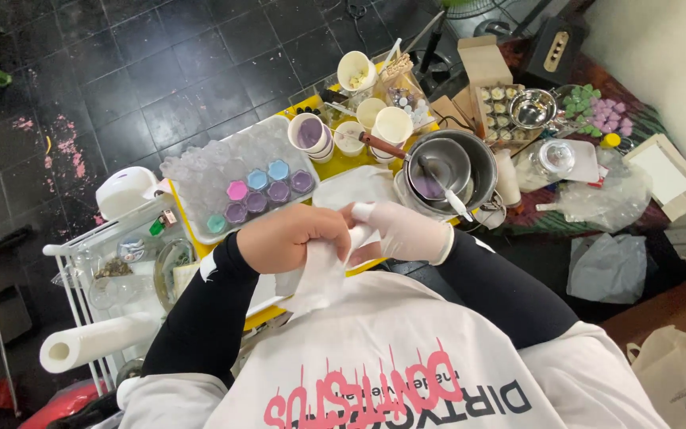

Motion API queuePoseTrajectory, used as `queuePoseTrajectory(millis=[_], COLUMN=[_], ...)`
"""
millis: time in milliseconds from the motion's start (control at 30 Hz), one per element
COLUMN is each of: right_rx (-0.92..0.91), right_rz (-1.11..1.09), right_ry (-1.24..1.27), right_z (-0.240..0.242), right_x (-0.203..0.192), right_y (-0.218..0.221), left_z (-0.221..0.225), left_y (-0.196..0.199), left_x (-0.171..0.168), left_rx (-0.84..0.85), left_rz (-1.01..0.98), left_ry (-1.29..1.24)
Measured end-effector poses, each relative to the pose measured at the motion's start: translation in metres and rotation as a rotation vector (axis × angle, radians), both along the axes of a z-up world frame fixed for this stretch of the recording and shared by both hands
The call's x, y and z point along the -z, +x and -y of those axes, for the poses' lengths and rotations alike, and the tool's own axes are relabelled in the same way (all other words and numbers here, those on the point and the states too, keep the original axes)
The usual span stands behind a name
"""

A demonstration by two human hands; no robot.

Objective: Wiping small glass jars or containers with a paper towel at a production station.

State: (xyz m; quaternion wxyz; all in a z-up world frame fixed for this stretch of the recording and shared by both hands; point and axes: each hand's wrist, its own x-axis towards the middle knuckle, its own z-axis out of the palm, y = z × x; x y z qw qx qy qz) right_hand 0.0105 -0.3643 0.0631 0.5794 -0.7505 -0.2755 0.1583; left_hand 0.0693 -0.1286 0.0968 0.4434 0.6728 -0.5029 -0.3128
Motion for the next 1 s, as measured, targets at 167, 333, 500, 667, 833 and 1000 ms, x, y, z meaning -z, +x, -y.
queuePoseTrajectory(millis=[167, 333, 500, 667, 833, 1000], right_rx=[0.096, 0.431, 0.596, 0.574, 0.547, 0.472], right_rz=[-0.413, -0.679, -0.878, -0.872, -0.919, -0.816], right_ry=[-0.14, 0.227, 0.634, 0.576, 0.518, 0.343], right_z=[-0.019, -0.023, -0.027, -0.026, -0.025, -0.02], right_x=[0.03, 0.063, 0.085, 0.09, 0.088, 0.095], right_y=[0.006, 0.013, 0.018, 0.015, 0.015, 0.017], left_z=[-0.027, -0.046, -0.038, -0.021, -0.003, 0.01], left_y=[0.006, 0.001, -0.051, -0.068, -0.064, -0.071], left_x=[0.016, 0.107, 0.204, 0.182, 0.138, 0.145], left_rx=[-0.359, -0.765, -0.611, -0.746, -0.774, -0.914], left_rz=[-0.257, -0.878, -1.28, -0.885, -0.795, -0.975], left_ry=[-0.142, -0.495, -0.453, -0.342, -0.492, -0.536])
